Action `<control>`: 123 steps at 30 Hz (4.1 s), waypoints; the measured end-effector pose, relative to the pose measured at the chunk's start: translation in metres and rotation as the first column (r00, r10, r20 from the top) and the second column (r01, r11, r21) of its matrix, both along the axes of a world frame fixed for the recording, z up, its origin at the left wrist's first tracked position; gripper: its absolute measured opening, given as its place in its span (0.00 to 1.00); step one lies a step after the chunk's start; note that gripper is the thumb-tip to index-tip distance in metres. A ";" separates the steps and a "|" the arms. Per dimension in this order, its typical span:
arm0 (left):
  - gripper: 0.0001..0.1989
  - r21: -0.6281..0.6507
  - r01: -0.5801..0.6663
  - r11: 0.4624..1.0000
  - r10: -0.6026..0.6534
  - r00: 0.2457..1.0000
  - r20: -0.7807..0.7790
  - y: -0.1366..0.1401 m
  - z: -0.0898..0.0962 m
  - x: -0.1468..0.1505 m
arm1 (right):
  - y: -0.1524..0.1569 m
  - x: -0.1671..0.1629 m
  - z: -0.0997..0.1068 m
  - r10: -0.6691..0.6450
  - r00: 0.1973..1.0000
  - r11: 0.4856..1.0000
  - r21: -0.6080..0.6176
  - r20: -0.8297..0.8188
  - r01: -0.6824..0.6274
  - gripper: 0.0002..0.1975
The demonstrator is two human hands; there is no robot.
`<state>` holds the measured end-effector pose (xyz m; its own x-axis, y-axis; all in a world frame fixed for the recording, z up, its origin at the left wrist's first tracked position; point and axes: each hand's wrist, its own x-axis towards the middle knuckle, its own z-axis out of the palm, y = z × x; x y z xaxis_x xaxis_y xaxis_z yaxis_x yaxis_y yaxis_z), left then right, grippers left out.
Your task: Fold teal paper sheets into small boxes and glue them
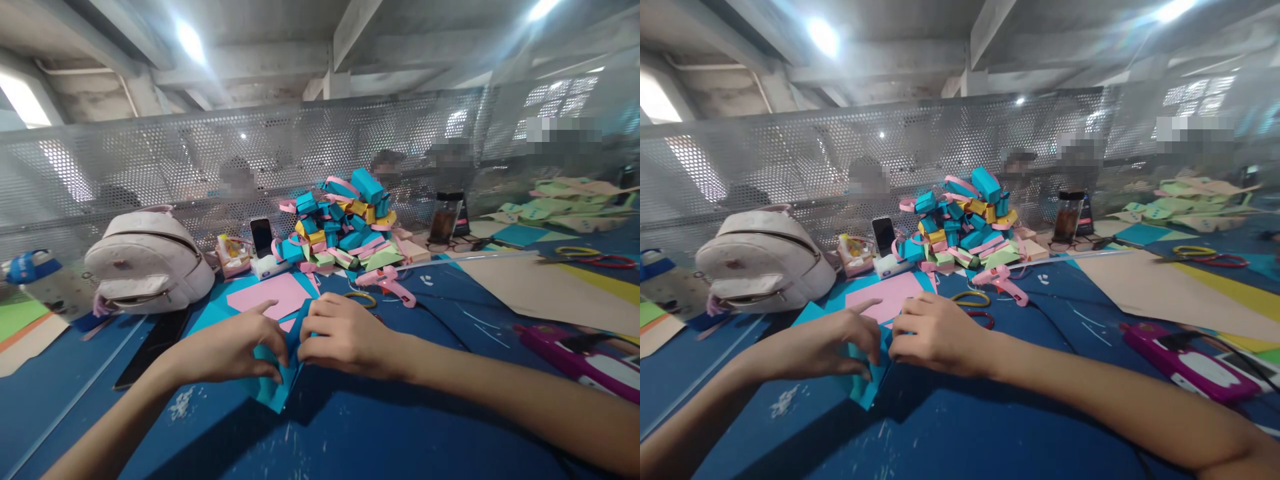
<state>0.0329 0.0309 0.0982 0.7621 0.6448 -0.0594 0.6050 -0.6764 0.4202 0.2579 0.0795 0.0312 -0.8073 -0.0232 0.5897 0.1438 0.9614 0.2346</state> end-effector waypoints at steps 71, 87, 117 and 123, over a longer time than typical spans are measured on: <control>0.25 0.617 -0.175 0.767 0.140 0.985 0.106 0.008 -0.014 0.005 | 0.026 0.008 0.005 -0.119 0.906 0.900 -0.429 -0.406 -0.074 0.04; 0.09 0.504 -0.524 0.687 0.122 0.767 0.630 0.006 -0.070 0.029 | 0.019 0.013 0.007 -0.080 0.907 0.967 -0.253 -0.413 -0.030 0.04; 0.06 0.511 -0.566 0.648 0.114 0.735 0.669 0.002 -0.072 0.028 | 0.019 0.018 0.013 -0.080 0.896 0.990 -0.140 -0.437 0.020 0.05; 0.06 0.521 -0.565 0.639 0.111 0.739 0.665 0.002 -0.071 0.028 | 0.018 0.017 0.013 -0.094 0.898 0.987 -0.157 -0.429 0.028 0.05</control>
<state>0.0604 0.0330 0.0272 0.2204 0.5418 0.8111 0.6747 -0.6852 0.2743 0.2754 0.0980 0.0443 -0.4674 0.1287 0.8746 0.2588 0.9659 -0.0038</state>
